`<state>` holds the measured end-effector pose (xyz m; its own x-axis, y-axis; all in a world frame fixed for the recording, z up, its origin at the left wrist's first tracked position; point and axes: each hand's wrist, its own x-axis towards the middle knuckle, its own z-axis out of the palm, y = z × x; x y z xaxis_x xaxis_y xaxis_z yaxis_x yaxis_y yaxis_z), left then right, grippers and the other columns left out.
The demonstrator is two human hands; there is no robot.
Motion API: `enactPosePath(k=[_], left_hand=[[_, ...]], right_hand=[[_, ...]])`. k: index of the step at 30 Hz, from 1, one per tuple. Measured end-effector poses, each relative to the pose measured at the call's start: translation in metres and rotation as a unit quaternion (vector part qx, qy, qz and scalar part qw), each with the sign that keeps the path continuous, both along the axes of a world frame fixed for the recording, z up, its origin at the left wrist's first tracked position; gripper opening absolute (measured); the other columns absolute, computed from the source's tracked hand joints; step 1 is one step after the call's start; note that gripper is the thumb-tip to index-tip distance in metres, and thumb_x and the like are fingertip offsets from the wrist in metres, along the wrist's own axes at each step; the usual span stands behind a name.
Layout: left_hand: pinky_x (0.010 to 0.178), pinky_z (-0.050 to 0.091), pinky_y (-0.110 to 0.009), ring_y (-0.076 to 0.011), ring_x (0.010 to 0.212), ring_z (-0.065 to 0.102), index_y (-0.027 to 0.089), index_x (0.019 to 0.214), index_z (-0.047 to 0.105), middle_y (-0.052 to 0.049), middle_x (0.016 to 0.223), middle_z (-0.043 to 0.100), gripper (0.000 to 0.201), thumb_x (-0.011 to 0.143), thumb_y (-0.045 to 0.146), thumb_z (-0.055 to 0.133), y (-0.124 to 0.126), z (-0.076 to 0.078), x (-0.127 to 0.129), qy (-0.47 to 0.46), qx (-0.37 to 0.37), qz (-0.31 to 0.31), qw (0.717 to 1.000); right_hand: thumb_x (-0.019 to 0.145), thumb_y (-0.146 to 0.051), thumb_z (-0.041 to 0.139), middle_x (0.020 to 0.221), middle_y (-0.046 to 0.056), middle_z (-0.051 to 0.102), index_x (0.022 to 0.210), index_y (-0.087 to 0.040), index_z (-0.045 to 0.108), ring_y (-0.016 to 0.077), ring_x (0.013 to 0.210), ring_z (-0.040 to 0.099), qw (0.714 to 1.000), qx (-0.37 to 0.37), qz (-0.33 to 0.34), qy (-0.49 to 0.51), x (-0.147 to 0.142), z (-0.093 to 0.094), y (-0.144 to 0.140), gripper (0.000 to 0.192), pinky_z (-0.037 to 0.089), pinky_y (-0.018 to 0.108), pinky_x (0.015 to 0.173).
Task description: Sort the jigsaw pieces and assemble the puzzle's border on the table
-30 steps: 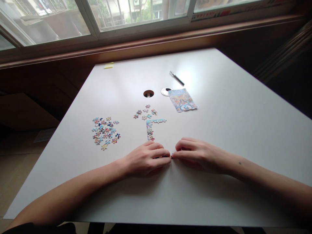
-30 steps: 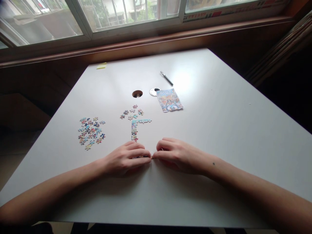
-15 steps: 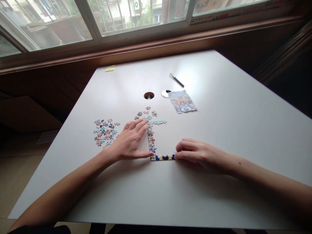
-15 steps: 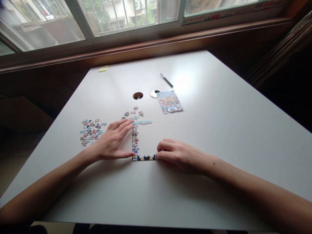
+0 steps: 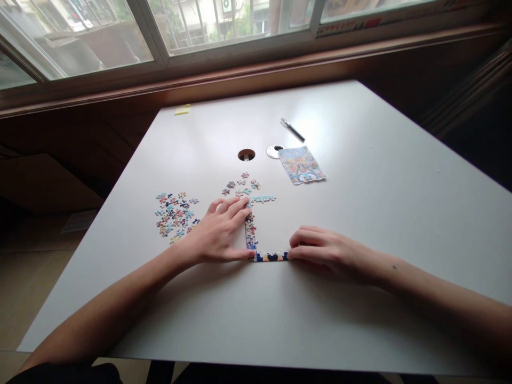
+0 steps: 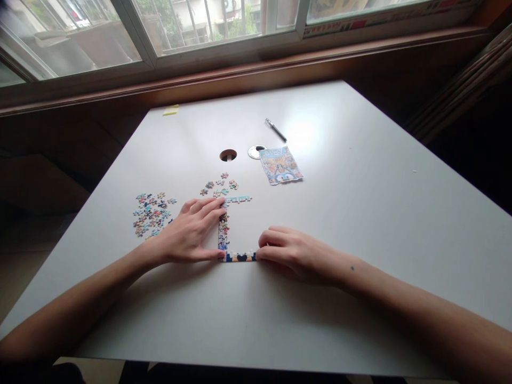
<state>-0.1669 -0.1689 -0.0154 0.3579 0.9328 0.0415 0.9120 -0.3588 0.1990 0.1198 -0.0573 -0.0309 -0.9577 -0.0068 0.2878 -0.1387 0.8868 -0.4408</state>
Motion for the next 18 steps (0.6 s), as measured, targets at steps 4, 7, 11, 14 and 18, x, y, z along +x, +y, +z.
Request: enactPosePath(k=[4, 7, 11, 14, 18], left_hand=[[0.117, 0.022, -0.055, -0.0396, 0.145, 0.030, 0.018, 0.142, 0.042, -0.020, 0.157, 0.037, 0.089, 0.079, 0.079, 0.059, 0.0007, 0.0005, -0.0013, -0.004, 0.002, 0.000, 1.000], [0.117, 0.022, -0.055, -0.0391, 0.145, 0.031, 0.019, 0.137, 0.046, -0.019, 0.156, 0.039, 0.085, 0.079, 0.079, 0.059, 0.0004, 0.0010, -0.0014, -0.002, 0.005, -0.002, 1.000], [0.117, 0.021, -0.057, -0.0386, 0.141, 0.035, 0.021, 0.131, 0.051, -0.017, 0.154, 0.041, 0.077, 0.079, 0.078, 0.060, -0.0001, 0.0009, -0.0009, 0.003, 0.011, -0.009, 1.000], [0.117, 0.020, -0.058, -0.0386, 0.140, 0.036, 0.022, 0.131, 0.052, -0.017, 0.154, 0.042, 0.076, 0.079, 0.077, 0.060, 0.0001, 0.0007, -0.0008, 0.002, 0.019, -0.012, 1.000], [0.116, 0.022, -0.057, -0.0366, 0.140, 0.038, 0.024, 0.128, 0.055, -0.014, 0.154, 0.043, 0.061, 0.085, 0.067, 0.060, 0.0010, 0.0000, -0.0004, 0.003, 0.019, 0.002, 1.000]], right_hand=[[0.098, -0.014, 0.051, 0.096, 0.010, 0.060, 0.104, -0.017, 0.065, 0.0163, 0.082, 0.054, 1.000, 0.003, 0.002, -0.001, 0.0003, -0.0012, 0.0005, 0.015, 0.044, 0.028, 0.072], [0.098, -0.013, 0.051, 0.096, 0.010, 0.060, 0.104, -0.017, 0.065, 0.0162, 0.082, 0.053, 1.000, 0.004, 0.000, -0.002, 0.0013, -0.0013, 0.0005, 0.015, 0.044, 0.028, 0.072], [0.098, -0.013, 0.051, 0.096, 0.010, 0.060, 0.105, -0.017, 0.065, 0.0164, 0.082, 0.053, 1.000, 0.004, 0.001, -0.003, 0.0021, -0.0017, 0.0004, 0.015, 0.044, 0.029, 0.073], [0.098, -0.013, 0.051, 0.096, 0.010, 0.060, 0.104, -0.017, 0.065, 0.0162, 0.082, 0.053, 1.000, 0.003, 0.001, -0.003, 0.0022, -0.0016, 0.0002, 0.015, 0.044, 0.028, 0.072], [0.098, -0.013, 0.051, 0.096, 0.009, 0.060, 0.103, -0.017, 0.065, 0.0160, 0.082, 0.053, 1.000, 0.000, -0.001, -0.003, 0.0019, -0.0009, 0.0003, 0.015, 0.044, 0.028, 0.072]])
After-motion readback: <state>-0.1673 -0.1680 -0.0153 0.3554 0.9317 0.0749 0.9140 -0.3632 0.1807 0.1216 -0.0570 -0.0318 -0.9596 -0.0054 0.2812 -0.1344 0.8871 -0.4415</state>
